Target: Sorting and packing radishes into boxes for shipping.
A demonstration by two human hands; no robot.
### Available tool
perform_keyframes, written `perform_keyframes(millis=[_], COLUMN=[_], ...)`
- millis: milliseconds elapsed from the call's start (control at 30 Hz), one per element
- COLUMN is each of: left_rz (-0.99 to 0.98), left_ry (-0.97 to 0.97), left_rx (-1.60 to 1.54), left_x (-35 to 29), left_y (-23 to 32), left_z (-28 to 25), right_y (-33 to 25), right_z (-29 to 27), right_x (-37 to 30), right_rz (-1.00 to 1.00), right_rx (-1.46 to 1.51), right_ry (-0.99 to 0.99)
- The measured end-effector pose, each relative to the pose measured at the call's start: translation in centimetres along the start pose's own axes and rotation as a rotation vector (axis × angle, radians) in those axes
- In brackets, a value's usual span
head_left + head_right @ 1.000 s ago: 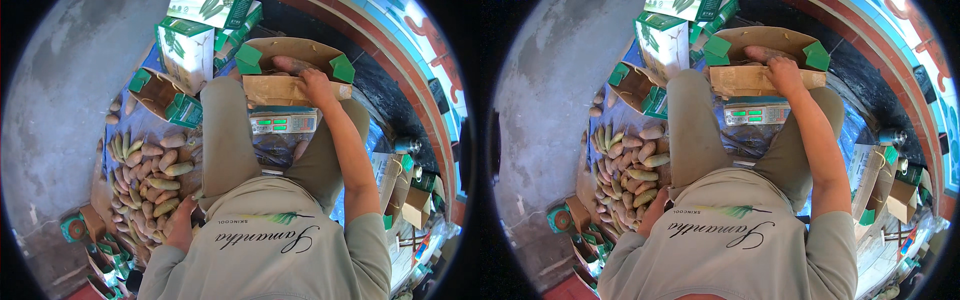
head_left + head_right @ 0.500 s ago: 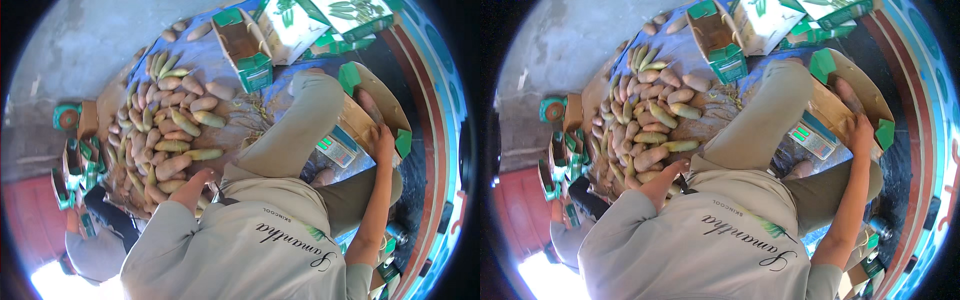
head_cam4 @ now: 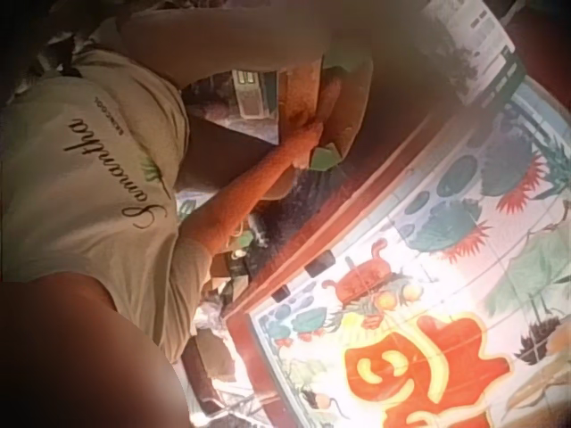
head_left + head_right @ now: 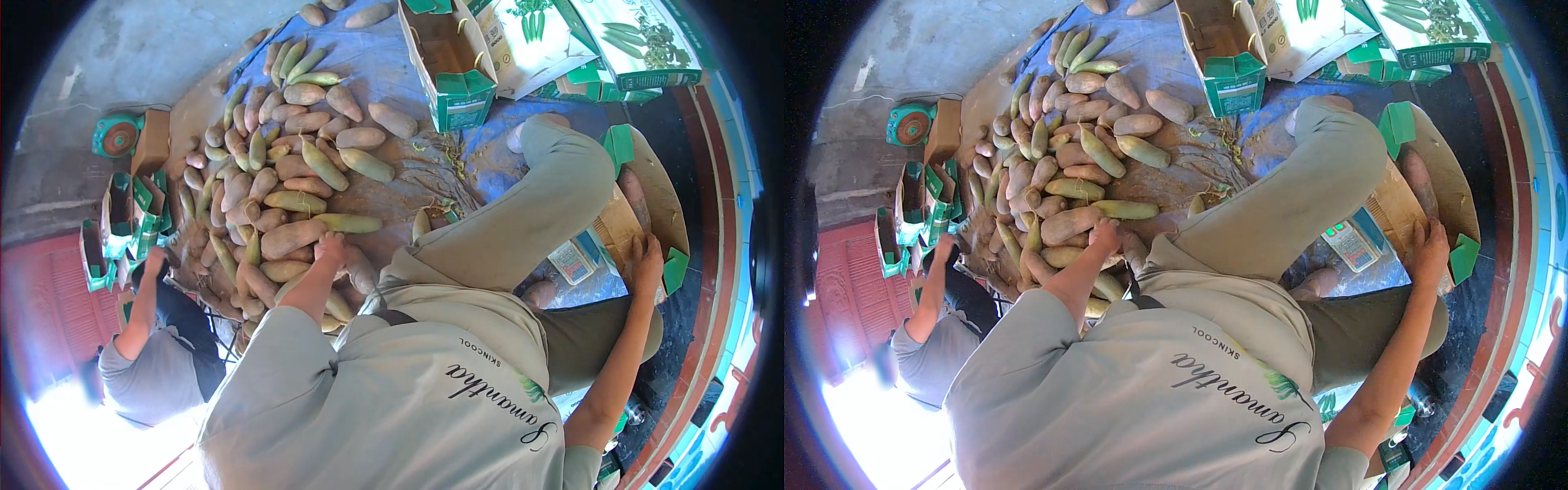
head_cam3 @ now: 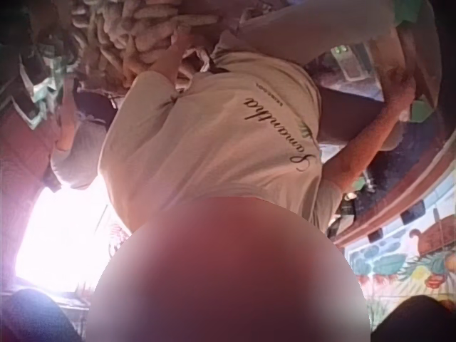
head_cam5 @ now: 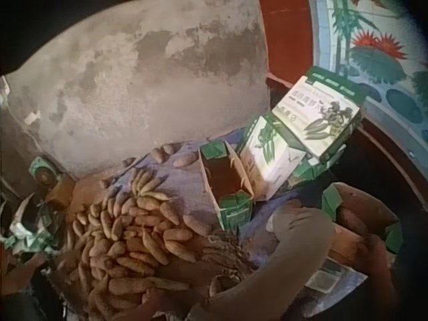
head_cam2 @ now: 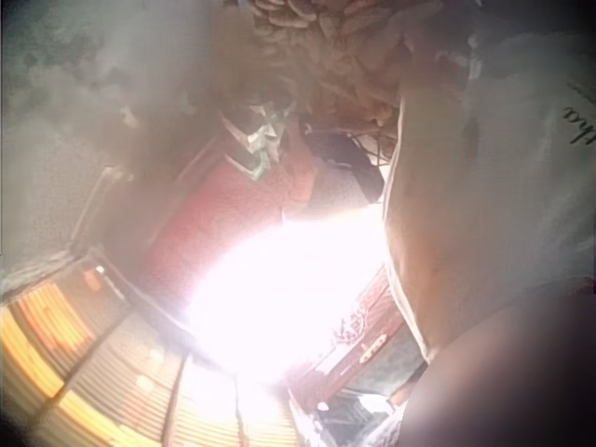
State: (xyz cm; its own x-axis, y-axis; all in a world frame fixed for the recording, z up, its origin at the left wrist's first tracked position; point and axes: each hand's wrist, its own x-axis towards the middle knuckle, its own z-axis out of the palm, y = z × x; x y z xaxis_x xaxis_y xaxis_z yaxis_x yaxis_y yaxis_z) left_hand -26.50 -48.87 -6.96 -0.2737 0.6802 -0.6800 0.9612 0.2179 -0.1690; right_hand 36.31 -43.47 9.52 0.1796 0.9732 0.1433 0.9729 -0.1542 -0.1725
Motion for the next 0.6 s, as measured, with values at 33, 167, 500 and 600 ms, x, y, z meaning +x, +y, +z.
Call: perform_keyframes(millis=[33,167,500,600], left_rz=[0.013,0.072,-0.053,-0.003], left_ry=[0.154,0.253,0.023,-0.024], left_rx=[-0.001,0.15,-0.002,0.042], left_x=[0.4,2.8,4.8,5.1], left_y=[-0.5,-1.3,-1.6,-0.6], left_z=[0.2,-1.5,-3.7,-3.1], right_y=[0.1,1.9,1.4,0.8], right_z=[0.1,1.1,1.0,1.0], right_x=[0.0,-0.1,-0.4,-0.2], right_rz=[-0.007,-0.009,0.002,0.068], right_rx=[-0.015,-0.032,-0.098,-0.119], right_ry=[-0.003,0.014,0.0,-0.056])
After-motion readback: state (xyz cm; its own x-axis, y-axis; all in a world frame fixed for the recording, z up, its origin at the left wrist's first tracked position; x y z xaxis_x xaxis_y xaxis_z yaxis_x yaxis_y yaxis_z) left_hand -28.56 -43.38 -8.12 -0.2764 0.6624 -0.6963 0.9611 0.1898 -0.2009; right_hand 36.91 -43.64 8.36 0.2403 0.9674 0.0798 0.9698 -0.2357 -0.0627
